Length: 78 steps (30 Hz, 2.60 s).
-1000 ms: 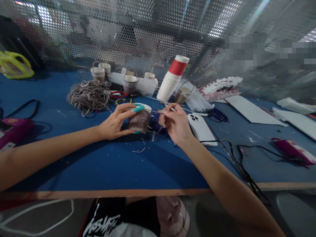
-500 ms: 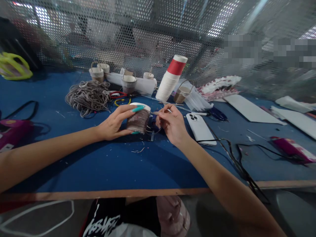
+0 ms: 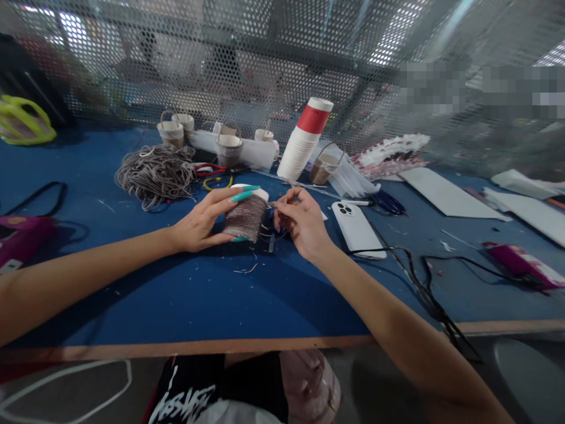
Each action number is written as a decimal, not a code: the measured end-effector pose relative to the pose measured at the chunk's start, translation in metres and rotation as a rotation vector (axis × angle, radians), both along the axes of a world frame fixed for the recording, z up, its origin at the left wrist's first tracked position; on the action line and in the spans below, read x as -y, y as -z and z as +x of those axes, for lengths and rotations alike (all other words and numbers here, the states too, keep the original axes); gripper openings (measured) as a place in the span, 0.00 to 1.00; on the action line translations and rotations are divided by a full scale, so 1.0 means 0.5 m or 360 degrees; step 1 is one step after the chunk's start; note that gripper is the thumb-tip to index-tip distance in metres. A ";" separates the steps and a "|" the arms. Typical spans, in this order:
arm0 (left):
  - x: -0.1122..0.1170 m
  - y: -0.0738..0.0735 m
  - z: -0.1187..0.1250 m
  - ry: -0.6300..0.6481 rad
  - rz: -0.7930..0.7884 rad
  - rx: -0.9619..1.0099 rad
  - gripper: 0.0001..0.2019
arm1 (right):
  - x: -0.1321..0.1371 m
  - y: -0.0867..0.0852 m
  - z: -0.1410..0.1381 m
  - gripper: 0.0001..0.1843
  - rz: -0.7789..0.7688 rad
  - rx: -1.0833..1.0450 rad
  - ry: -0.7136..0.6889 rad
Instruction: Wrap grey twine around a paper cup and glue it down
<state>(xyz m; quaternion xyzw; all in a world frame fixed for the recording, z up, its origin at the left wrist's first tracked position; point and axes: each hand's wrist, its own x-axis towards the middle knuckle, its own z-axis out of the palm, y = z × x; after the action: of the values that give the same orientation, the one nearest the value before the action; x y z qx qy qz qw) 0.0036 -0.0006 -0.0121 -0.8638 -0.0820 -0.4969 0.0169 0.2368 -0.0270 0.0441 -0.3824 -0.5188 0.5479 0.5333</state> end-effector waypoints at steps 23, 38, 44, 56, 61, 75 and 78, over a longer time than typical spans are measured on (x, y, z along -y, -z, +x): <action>-0.009 0.010 -0.005 0.0154 -0.0491 0.0122 0.52 | -0.015 0.029 0.030 0.19 0.0539 0.0514 0.0523; -0.010 0.019 0.003 0.0225 -0.0638 0.0292 0.57 | -0.002 0.018 0.044 0.27 0.1811 0.1366 -0.0106; -0.010 0.012 -0.002 0.0221 -0.0672 0.0208 0.57 | 0.000 0.012 0.045 0.23 0.1813 0.1454 -0.0112; -0.009 0.005 -0.004 0.0249 -0.0664 0.0272 0.54 | 0.006 0.018 0.050 0.15 0.1771 0.1265 0.0088; -0.013 0.006 -0.008 0.0238 -0.0701 0.0289 0.53 | 0.005 0.015 0.052 0.12 0.1806 0.1240 0.0107; -0.037 0.020 -0.010 0.0420 -0.0789 0.0541 0.52 | -0.001 0.010 0.059 0.08 0.2465 0.1432 0.0313; -0.037 0.021 -0.012 0.0352 -0.0764 0.0548 0.53 | -0.001 0.010 0.063 0.07 0.2395 0.1290 0.0317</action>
<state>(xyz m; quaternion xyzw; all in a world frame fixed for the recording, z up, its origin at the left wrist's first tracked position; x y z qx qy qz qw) -0.0024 0.0181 -0.0228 -0.7500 -0.1041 -0.6011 -0.2557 0.2686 -0.0264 0.0392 -0.1368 -0.8585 -0.1700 0.4641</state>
